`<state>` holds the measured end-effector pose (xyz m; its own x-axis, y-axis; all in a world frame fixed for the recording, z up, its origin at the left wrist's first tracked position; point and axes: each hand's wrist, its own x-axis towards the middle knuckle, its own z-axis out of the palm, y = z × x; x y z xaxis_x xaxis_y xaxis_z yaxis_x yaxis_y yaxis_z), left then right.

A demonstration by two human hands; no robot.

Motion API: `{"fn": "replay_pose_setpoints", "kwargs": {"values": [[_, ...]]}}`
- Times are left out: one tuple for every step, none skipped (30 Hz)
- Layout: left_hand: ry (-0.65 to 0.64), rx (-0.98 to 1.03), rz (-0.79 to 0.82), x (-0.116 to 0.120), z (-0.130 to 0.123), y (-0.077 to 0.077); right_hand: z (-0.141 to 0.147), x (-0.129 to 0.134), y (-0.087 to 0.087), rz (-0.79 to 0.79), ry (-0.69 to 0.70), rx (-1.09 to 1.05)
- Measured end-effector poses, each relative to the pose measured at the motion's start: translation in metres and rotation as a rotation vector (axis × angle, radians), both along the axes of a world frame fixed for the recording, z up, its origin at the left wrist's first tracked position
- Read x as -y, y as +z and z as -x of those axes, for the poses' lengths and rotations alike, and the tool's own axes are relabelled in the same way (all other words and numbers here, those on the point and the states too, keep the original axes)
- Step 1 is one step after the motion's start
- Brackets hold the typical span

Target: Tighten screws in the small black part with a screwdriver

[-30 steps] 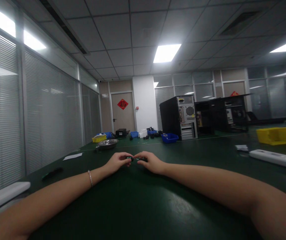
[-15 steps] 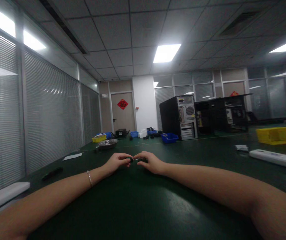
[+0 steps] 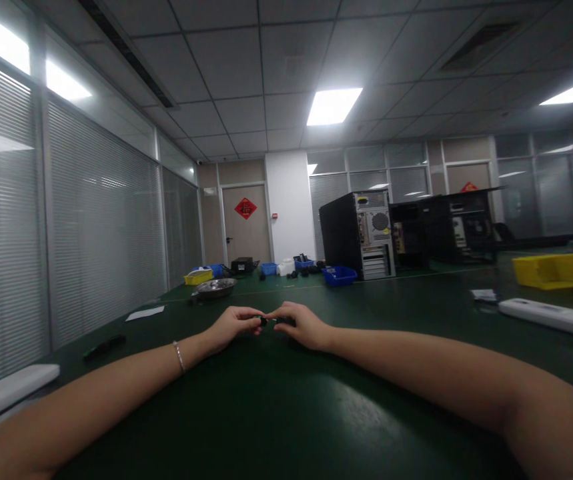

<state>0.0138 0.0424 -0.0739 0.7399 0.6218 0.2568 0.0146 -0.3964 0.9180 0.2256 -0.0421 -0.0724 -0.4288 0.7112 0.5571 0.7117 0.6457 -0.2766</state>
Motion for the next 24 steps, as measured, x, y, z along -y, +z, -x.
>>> {"fn": "replay_pose_setpoints", "kwargs": {"values": [[0.000, 0.002, 0.005, 0.0001, -0.0001, 0.0000, 0.0001, -0.0001, 0.0001, 0.004, -0.005, 0.000], [0.000, 0.002, 0.004, 0.0002, -0.0002, 0.0000, 0.0001, -0.0005, -0.0001, 0.007, -0.010, 0.001], [-0.001, -0.002, -0.001, 0.0003, -0.0002, 0.0002, 0.0000, -0.0010, -0.0004, 0.009, -0.014, 0.004], [-0.002, -0.006, -0.010, 0.0004, -0.0002, 0.0005, -0.0002, -0.0017, -0.0008, 0.009, -0.016, 0.007], [-0.001, -0.012, -0.020, 0.0005, 0.0000, 0.0008, -0.0005, -0.0024, -0.0013, 0.007, -0.016, 0.009], [-0.002, -0.020, -0.027, 0.0006, 0.0002, 0.0012, -0.0008, -0.0030, -0.0017, 0.005, -0.014, 0.011], [-0.002, -0.027, -0.027, 0.0006, 0.0005, 0.0015, -0.0012, -0.0036, -0.0022, 0.003, -0.008, 0.013], [-0.001, -0.032, -0.019, 0.0006, 0.0008, 0.0018, -0.0014, -0.0041, -0.0026, 0.002, -0.002, 0.013], [-0.001, -0.033, -0.005, 0.0005, 0.0011, 0.0019, -0.0016, -0.0045, -0.0029, 0.001, 0.004, 0.012], [-0.002, -0.032, 0.010, 0.0003, 0.0013, 0.0019, -0.0017, -0.0047, -0.0031, -0.001, 0.007, 0.009], [-0.007, -0.028, 0.025, 0.0001, 0.0014, 0.0018, -0.0017, -0.0049, -0.0032, -0.003, 0.010, 0.006], [-0.011, -0.023, 0.037, -0.0001, 0.0014, 0.0016, -0.0015, -0.0050, -0.0032, -0.003, 0.012, 0.004], [-0.014, -0.018, 0.047, -0.0003, 0.0014, 0.0014, -0.0012, -0.0051, -0.0031, -0.003, 0.014, 0.002], [-0.016, -0.014, 0.054, -0.0005, 0.0013, 0.0011, -0.0009, -0.0050, -0.0030, -0.002, 0.017, 0.001], [-0.017, -0.010, 0.060, -0.0006, 0.0012, 0.0009, -0.0006, -0.0049, -0.0029, -0.001, 0.022, 0.001], [-0.014, -0.006, 0.068, -0.0008, 0.0011, 0.0007, -0.0003, -0.0048, -0.0028, -0.001, 0.026, 0.001], [-0.012, -0.002, 0.076, -0.0010, 0.0010, 0.0005, -0.0002, -0.0047, -0.0027, -0.004, 0.028, 0.000], [-0.011, 0.000, 0.083, -0.0013, 0.0010, 0.0004, -0.0002, -0.0047, -0.0027, -0.008, 0.030, -0.001], [-0.013, 0.001, 0.089, -0.0016, 0.0010, 0.0003, -0.0004, -0.0047, -0.0027, -0.012, 0.032, -0.001], [-0.017, 0.000, 0.095, -0.0021, 0.0011, 0.0001, -0.0006, -0.0048, -0.0028, -0.013, 0.033, 0.002], [-0.021, 0.000, 0.100, -0.0026, 0.0011, -0.0002, -0.0008, -0.0051, -0.0030, -0.015, 0.032, 0.006], [-0.022, 0.001, 0.103, -0.0030, 0.0011, -0.0004, -0.0011, -0.0053, -0.0032, -0.016, 0.030, 0.011], [-0.021, 0.000, 0.105, -0.0032, 0.0009, -0.0007, -0.0012, -0.0056, -0.0034, -0.018, 0.025, 0.015], [-0.017, 0.002, 0.104, -0.0031, 0.0006, -0.0008, -0.0013, -0.0059, -0.0036, -0.021, 0.018, 0.018]]}}
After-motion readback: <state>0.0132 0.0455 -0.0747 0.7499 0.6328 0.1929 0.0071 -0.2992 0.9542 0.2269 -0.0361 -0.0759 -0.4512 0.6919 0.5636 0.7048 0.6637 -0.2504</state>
